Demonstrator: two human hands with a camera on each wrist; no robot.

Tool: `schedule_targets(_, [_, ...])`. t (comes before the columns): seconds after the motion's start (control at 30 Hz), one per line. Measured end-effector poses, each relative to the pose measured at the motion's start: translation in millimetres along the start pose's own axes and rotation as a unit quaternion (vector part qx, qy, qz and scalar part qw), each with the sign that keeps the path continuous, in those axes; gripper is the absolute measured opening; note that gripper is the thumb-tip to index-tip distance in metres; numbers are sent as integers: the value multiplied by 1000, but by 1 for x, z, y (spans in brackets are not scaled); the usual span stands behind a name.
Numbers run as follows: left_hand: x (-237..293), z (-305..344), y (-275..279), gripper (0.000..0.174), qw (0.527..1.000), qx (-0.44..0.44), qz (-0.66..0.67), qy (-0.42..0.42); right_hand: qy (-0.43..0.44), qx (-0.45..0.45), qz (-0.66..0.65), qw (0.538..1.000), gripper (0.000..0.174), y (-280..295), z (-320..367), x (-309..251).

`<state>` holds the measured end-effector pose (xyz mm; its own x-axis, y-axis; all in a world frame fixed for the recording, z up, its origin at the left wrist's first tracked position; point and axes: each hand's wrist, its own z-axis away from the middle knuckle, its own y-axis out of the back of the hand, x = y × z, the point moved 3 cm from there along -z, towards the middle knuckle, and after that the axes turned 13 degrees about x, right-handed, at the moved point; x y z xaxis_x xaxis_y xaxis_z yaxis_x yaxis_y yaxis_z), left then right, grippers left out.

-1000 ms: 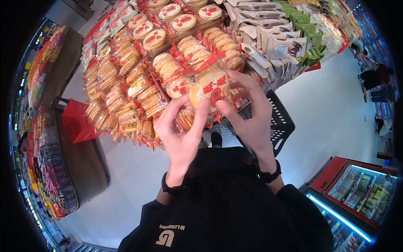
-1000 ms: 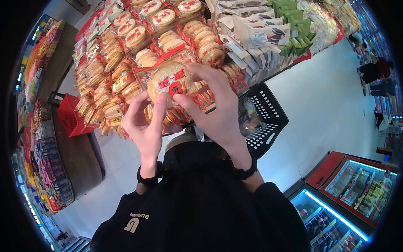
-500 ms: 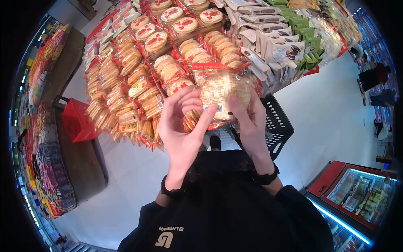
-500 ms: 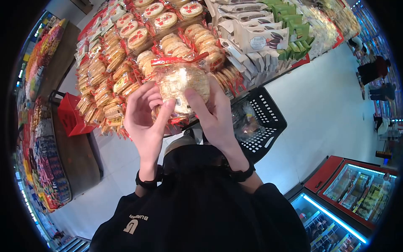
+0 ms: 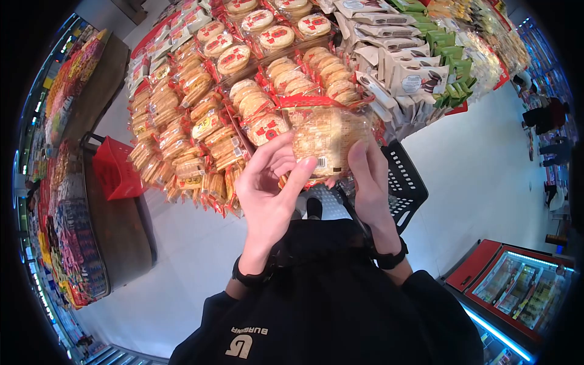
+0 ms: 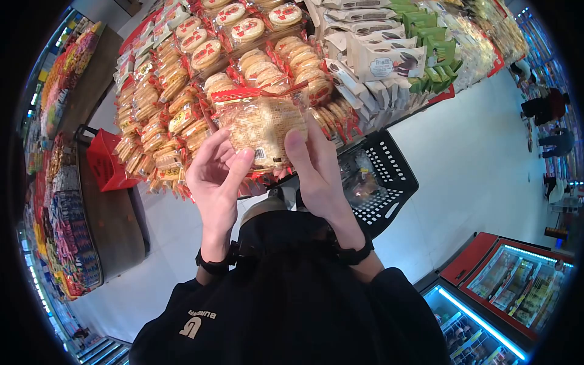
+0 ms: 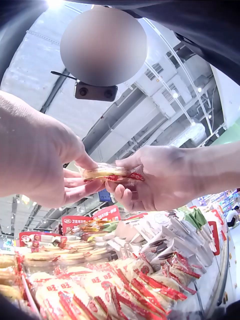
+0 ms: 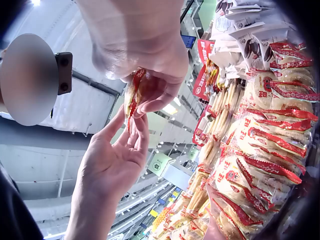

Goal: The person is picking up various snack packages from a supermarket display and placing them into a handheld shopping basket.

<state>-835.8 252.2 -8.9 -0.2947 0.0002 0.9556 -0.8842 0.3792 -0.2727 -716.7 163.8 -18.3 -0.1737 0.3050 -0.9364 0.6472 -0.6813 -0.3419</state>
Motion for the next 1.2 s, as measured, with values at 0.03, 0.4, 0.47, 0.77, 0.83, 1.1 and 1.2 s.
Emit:
schedule_targets(0.03, [0, 0, 0, 42, 1000, 1, -2, 1, -1, 1, -4, 1000, 48, -1, 0, -1])
schedule_targets(0.4, [17, 1, 3, 35, 831, 84, -277, -475, 173, -5, 79, 982, 56, -10, 0, 13])
schedule_targets(0.47, [15, 5, 5, 33, 812, 29, -328, -483, 161, -24, 84, 983, 48, -15, 6, 20])
schedule_targets(0.77, [6, -2, 21, 28, 844, 68, -310, -432, 31, 4, 31, 999, 29, -19, -12, 21])
schedule_targets(0.83, [6, -6, 24, 29, 868, 128, -291, -380, 28, 0, 58, 998, 31, -15, -12, 23])
schedule_targets(1.1, [-25, -14, 31, 41, 998, -5, -61, -3, 56, 11, 194, 979, 30, -7, -13, 20])
schedule_targets(1.2, [-20, -11, 34, 28, 984, -10, -177, -28, 206, -16, 277, 938, 30, 4, -18, 23])
